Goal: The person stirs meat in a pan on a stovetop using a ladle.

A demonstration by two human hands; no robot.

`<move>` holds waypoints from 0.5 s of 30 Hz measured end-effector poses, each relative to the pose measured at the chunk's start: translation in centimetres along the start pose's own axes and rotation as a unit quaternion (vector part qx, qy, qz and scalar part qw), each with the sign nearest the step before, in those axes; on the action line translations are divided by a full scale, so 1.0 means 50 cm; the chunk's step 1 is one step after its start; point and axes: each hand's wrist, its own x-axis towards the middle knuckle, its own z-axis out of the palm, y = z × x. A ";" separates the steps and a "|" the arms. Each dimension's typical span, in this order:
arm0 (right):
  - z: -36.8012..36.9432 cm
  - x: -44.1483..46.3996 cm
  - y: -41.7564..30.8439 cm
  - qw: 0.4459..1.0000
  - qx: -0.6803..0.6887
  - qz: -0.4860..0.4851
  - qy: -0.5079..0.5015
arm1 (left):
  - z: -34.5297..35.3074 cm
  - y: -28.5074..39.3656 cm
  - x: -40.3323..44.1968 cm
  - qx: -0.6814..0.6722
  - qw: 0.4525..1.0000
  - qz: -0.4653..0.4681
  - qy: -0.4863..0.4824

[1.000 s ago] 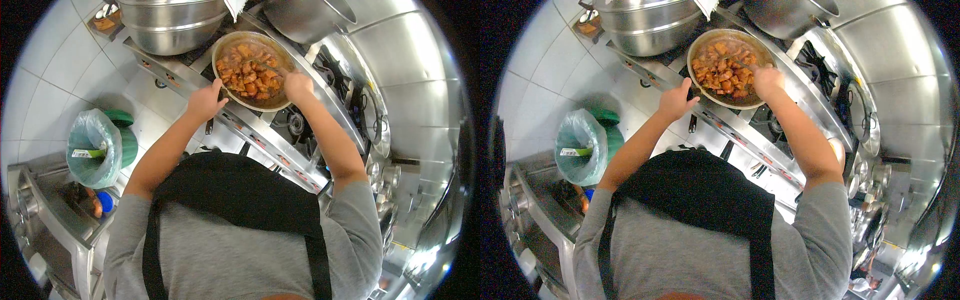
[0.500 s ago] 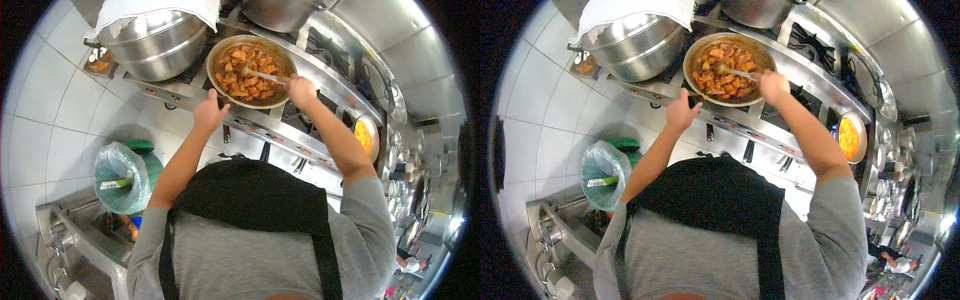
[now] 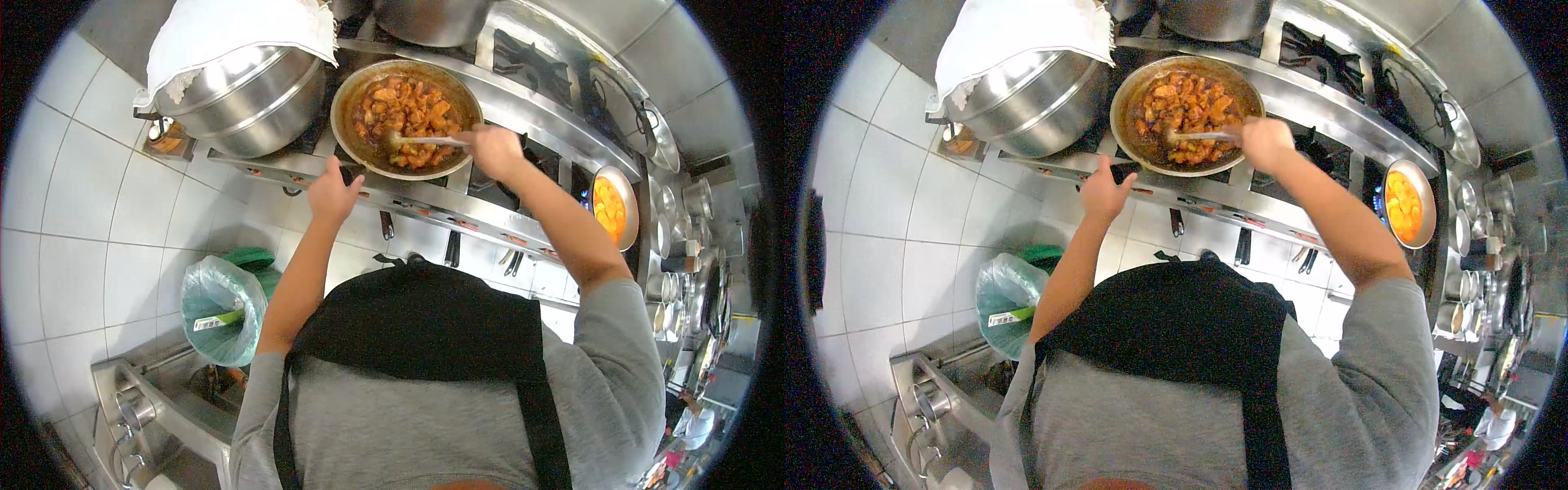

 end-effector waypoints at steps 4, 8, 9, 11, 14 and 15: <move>-0.117 -0.077 0.035 0.991 0.116 0.064 0.012 | 0.007 -0.015 0.005 -0.001 1.000 0.024 0.008; -0.070 -0.136 0.074 0.969 0.230 0.080 -0.043 | 0.009 -0.017 0.010 -0.001 1.000 0.027 0.006; -0.032 -0.131 0.069 0.970 0.211 0.091 -0.079 | 0.007 -0.015 0.009 0.001 1.000 0.024 0.002; 0.039 -0.108 0.029 0.969 0.197 0.136 -0.066 | 0.001 -0.008 0.006 0.012 0.999 0.029 -0.007; 0.069 -0.080 0.002 0.961 0.209 0.168 -0.060 | 0.005 -0.012 0.006 0.008 0.999 0.034 -0.009; 0.068 -0.077 -0.003 0.959 0.216 0.172 -0.059 | 0.003 -0.012 0.007 0.005 0.999 0.036 -0.007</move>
